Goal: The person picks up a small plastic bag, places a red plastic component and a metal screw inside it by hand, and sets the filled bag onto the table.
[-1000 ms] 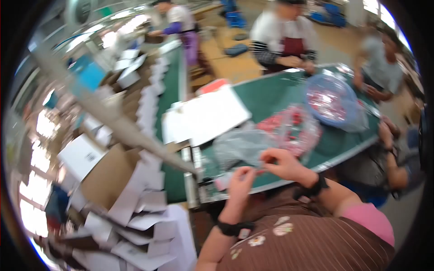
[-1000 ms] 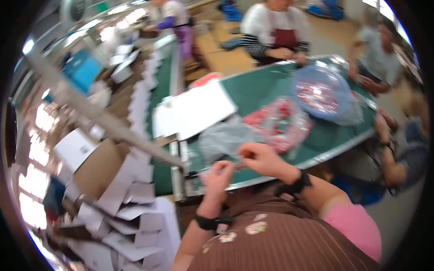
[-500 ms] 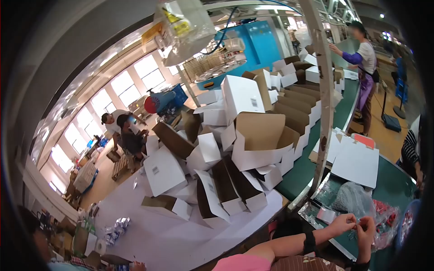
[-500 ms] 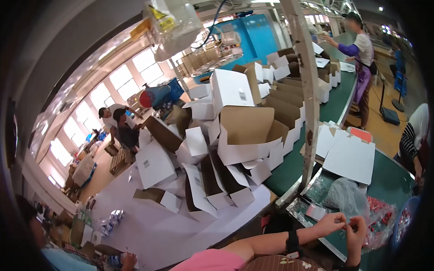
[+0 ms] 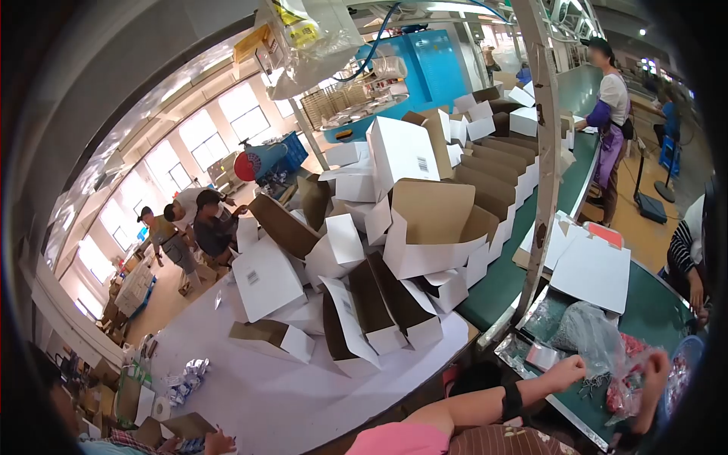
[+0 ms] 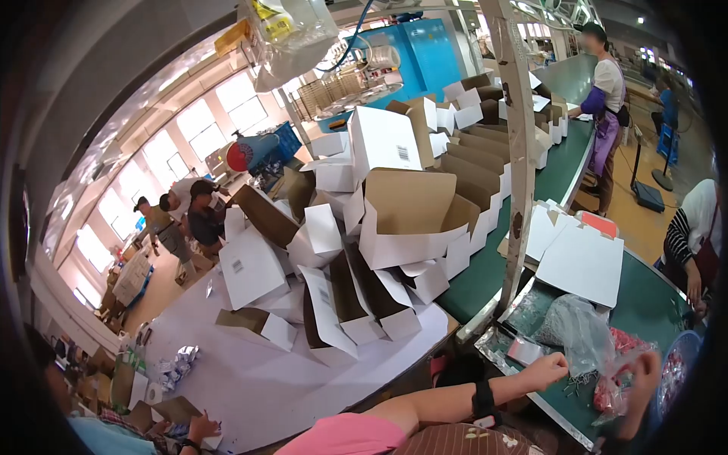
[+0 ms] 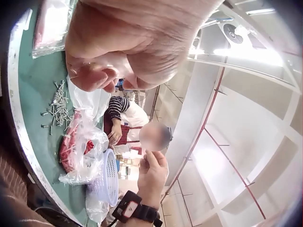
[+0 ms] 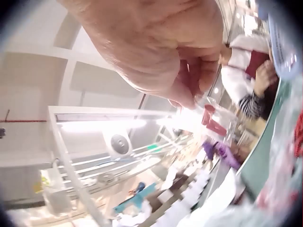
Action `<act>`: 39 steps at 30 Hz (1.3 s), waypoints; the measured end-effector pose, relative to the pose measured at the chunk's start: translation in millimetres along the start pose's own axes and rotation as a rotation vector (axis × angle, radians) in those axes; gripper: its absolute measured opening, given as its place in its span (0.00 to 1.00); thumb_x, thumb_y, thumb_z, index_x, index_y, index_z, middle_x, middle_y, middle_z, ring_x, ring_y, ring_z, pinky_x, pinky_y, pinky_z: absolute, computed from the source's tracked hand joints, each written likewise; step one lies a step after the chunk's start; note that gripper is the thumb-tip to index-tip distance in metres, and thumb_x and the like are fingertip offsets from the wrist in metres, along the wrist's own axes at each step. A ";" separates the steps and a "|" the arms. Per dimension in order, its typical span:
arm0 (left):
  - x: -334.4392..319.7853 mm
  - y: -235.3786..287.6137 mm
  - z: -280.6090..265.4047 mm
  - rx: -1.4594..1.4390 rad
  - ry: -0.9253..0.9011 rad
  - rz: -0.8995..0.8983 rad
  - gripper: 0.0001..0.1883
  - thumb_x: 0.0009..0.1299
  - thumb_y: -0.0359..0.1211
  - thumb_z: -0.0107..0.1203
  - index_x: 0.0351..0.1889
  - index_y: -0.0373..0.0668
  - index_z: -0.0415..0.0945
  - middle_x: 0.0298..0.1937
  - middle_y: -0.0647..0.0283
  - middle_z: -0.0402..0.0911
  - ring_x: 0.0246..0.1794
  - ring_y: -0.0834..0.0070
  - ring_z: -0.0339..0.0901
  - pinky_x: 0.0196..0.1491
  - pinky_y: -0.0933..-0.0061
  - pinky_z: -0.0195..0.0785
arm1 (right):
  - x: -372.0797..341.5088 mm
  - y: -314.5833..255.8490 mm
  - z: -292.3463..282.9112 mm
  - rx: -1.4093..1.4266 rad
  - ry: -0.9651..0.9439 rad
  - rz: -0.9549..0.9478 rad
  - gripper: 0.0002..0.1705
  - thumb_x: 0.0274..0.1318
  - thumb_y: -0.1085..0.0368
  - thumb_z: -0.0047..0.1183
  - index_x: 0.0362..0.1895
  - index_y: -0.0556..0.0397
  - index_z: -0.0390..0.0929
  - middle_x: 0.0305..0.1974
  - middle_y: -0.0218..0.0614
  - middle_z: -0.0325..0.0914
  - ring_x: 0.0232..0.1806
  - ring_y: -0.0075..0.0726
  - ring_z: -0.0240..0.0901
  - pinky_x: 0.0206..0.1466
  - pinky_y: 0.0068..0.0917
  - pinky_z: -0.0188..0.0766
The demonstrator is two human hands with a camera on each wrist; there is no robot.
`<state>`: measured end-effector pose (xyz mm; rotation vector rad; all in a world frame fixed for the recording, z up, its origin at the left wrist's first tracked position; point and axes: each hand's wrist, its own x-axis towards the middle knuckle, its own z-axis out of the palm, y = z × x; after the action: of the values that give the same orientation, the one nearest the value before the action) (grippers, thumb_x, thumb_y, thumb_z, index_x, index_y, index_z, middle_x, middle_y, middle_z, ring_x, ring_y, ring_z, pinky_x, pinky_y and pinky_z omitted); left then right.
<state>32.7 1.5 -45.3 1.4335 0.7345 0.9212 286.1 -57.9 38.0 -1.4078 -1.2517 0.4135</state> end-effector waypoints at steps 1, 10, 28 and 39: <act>-4.6 21.5 -6.8 -0.051 -0.027 -0.209 0.06 0.59 0.32 0.48 0.32 0.40 0.69 0.23 0.65 0.70 0.17 0.78 0.64 0.19 0.75 0.58 | 8.9 11.5 -20.8 -0.179 0.005 -0.092 0.04 0.49 0.78 0.43 0.30 0.58 0.68 0.26 0.31 0.65 0.29 0.23 0.63 0.33 0.21 0.62; -6.0 0.5 -10.2 -0.270 -0.085 -0.433 0.08 0.60 0.27 0.39 0.35 0.38 0.67 0.22 0.65 0.69 0.15 0.80 0.64 0.16 0.79 0.59 | 44.4 113.4 -118.8 -0.620 0.280 -0.177 0.08 0.55 0.74 0.41 0.39 0.60 0.70 0.35 0.36 0.69 0.40 0.31 0.66 0.46 0.24 0.62; -18.5 24.4 -15.5 -0.473 -0.163 -0.331 0.22 0.72 0.41 0.37 0.63 0.49 0.58 0.24 0.74 0.65 0.12 0.90 0.53 0.11 0.88 0.42 | -65.8 -40.7 136.6 0.502 -0.455 0.387 0.09 0.48 0.71 0.49 0.35 0.61 0.71 0.29 0.34 0.75 0.29 0.25 0.72 0.35 0.20 0.68; -16.0 31.5 -12.5 -0.328 -0.231 -0.337 0.22 0.70 0.45 0.40 0.60 0.50 0.62 0.20 0.74 0.64 0.13 0.90 0.56 0.12 0.89 0.44 | -64.1 -19.0 128.3 0.515 -0.400 0.401 0.05 0.52 0.68 0.48 0.26 0.55 0.69 0.21 0.29 0.70 0.21 0.20 0.65 0.25 0.15 0.60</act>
<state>11.4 -8.8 -16.2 1.0636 0.5962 0.5719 149.0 -52.4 -7.8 -1.1477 -1.0561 1.2499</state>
